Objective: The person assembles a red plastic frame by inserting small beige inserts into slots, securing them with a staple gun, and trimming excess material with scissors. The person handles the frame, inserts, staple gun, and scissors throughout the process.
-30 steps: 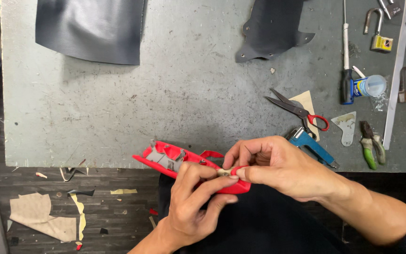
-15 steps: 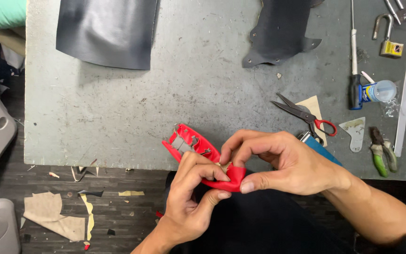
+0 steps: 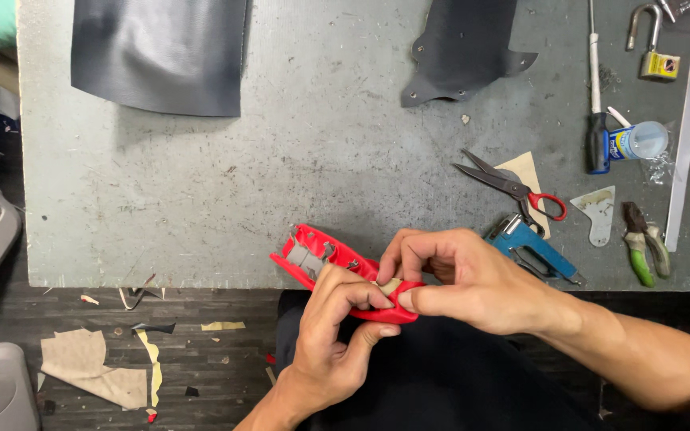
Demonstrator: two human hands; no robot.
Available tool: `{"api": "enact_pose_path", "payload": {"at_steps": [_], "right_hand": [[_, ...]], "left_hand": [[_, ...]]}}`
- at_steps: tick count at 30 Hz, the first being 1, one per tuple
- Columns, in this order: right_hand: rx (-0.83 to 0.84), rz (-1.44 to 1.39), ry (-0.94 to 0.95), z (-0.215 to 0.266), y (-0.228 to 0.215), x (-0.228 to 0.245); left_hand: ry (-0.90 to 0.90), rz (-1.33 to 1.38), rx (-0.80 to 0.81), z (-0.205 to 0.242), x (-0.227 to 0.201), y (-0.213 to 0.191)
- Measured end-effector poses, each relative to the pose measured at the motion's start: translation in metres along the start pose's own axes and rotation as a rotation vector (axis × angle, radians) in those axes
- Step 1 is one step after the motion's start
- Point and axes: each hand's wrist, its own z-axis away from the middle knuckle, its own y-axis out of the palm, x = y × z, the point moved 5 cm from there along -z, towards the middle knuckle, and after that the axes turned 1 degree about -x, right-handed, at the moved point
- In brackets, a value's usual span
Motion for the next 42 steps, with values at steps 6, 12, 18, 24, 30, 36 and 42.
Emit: {"api": "enact_pose_path", "payload": {"at_steps": [6, 12, 18, 24, 30, 36, 42], "right_hand": [[0.016, 0.047, 0.010, -0.008, 0.009, 0.001], [0.036, -0.144, 0.098, -0.019, 0.017, -0.003], [0.063, -0.313, 0.096, -0.026, 0.018, 0.004], [0.163, -0.324, -0.040, -0.026, 0.011, 0.017], [0.247, -0.233, -0.167, -0.030, 0.004, 0.016], [0.210, -0.207, -0.165, -0.030, -0.001, 0.000], [0.146, 0.089, -0.381, -0.022, -0.004, 0.024]], "left_hand": [[0.073, -0.042, -0.060, 0.002, 0.005, -0.002], [-0.013, -0.084, -0.172, 0.015, 0.014, -0.010], [-0.043, 0.033, -0.272, 0.013, 0.016, -0.017], [-0.024, 0.025, -0.168, 0.002, 0.004, -0.030], [-0.163, 0.181, -0.038, -0.005, 0.007, -0.026], [-0.025, 0.214, 0.036, -0.009, 0.000, -0.027], [0.105, -0.207, -0.029, -0.016, -0.018, -0.043]]}}
